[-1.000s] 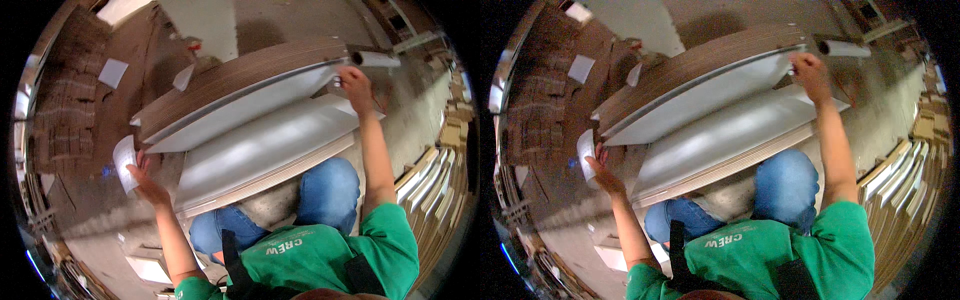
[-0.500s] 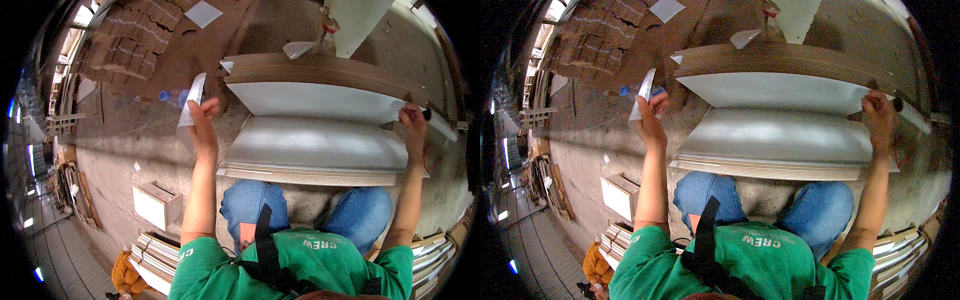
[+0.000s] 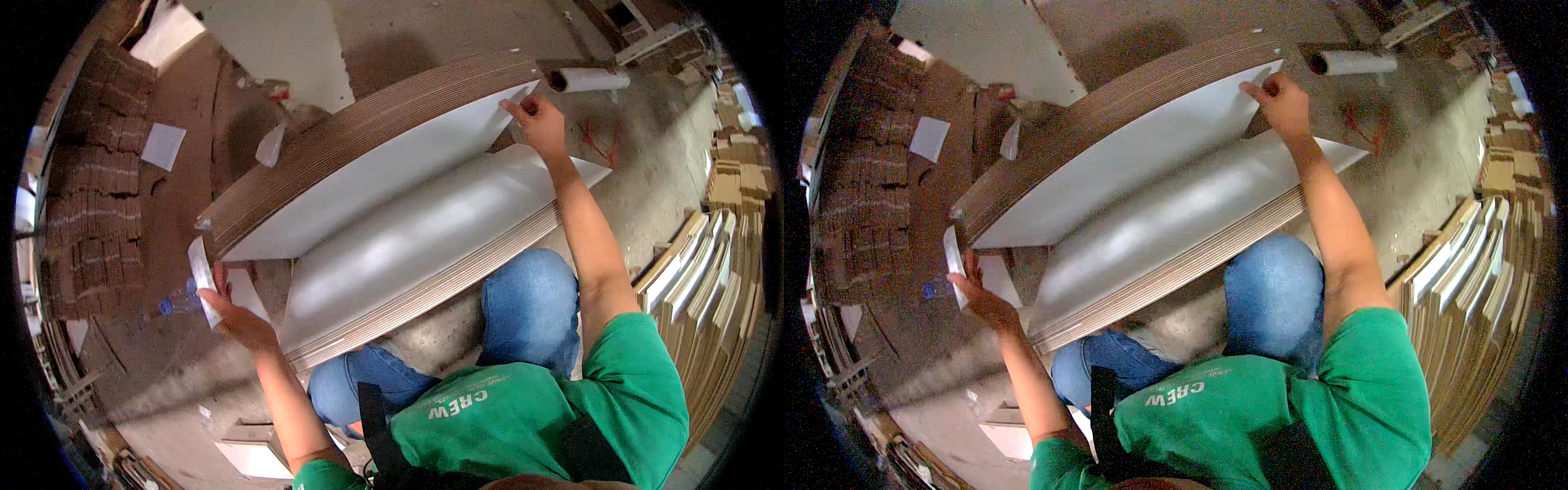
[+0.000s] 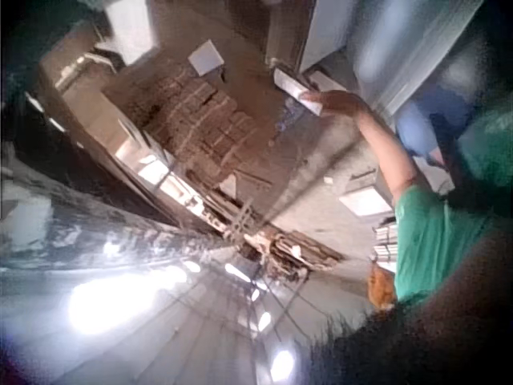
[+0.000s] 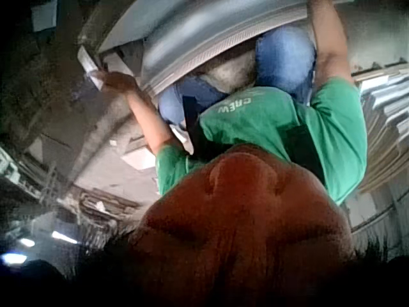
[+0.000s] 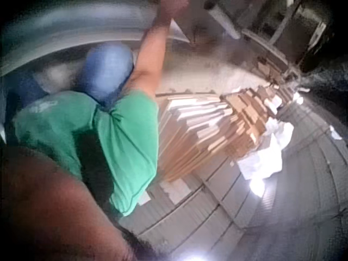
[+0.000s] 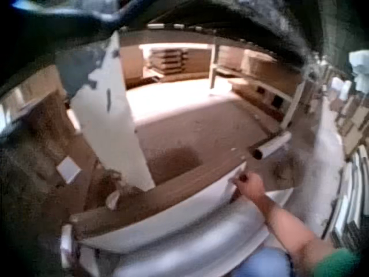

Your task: The person sits on the floor and applies small white labels to the edges of a stack of white panels. They peel each label from a roll and press it onto the panel edge, repeating this process for multiple panels in the stack.

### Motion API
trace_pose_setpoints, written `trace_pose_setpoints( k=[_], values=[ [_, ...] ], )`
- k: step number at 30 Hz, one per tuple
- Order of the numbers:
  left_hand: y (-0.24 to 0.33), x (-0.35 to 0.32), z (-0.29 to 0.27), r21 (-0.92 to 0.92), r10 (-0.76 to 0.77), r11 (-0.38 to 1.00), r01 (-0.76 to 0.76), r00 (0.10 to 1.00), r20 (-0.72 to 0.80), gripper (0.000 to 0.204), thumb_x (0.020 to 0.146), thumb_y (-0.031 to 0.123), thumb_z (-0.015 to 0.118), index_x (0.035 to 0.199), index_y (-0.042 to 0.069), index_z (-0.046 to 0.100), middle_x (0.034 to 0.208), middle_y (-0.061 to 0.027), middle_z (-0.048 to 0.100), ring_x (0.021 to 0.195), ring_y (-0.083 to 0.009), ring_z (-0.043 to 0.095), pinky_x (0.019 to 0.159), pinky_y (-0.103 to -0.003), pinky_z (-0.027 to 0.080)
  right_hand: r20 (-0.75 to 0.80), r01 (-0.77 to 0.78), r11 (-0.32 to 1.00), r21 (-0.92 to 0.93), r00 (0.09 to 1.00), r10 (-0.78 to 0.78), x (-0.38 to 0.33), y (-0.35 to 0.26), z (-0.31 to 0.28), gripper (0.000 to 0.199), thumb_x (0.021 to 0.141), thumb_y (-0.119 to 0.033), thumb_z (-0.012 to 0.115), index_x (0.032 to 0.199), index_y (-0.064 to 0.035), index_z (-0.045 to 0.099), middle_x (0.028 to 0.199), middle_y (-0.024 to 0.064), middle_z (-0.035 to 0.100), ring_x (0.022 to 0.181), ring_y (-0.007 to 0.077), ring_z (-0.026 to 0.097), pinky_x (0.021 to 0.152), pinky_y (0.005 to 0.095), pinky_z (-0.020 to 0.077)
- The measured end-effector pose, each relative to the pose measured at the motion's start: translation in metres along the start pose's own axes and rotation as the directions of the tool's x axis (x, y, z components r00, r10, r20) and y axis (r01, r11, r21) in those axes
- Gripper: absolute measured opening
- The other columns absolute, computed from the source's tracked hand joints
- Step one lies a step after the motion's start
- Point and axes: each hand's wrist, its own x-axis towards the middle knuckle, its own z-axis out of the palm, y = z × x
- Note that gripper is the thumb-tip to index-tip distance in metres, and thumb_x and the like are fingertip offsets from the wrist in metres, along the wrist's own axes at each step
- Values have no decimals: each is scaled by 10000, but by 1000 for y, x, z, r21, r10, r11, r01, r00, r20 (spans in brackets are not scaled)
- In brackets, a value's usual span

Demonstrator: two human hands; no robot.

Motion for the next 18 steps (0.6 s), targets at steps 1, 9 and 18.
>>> trace_pose_setpoints(
  k=[1,9,18],
  values=[
    [2,-2,0,6,11,1000,-11,1000,20,681,896,568,261,1123,0,562,1144,-103,564,1112,-200,471,969,-352,273,41,-52,995,89,998,49,2,5,-6,351,737,-281,704,893,-13,540,745,99,617,673,194,608,617,329,496],
    [-19,10,-30,-46,19,999,-17,999,47,642,896,562,297,997,2,595,929,-91,593,932,-180,522,914,-324,317,240,-198,441,875,970,-41,-12,-33,-45,132,785,-58,611,889,-5,549,824,63,577,770,153,565,741,265,492],
    [10,21,-7,-176,-136,974,145,989,63,640,917,484,336,1177,-94,430,1176,-169,511,1103,-239,479,992,-347,307,-42,190,905,381,981,-189,-6,-18,24,160,733,2,633,841,-48,526,812,18,568,726,104,549,673,248,462]
  ],
)
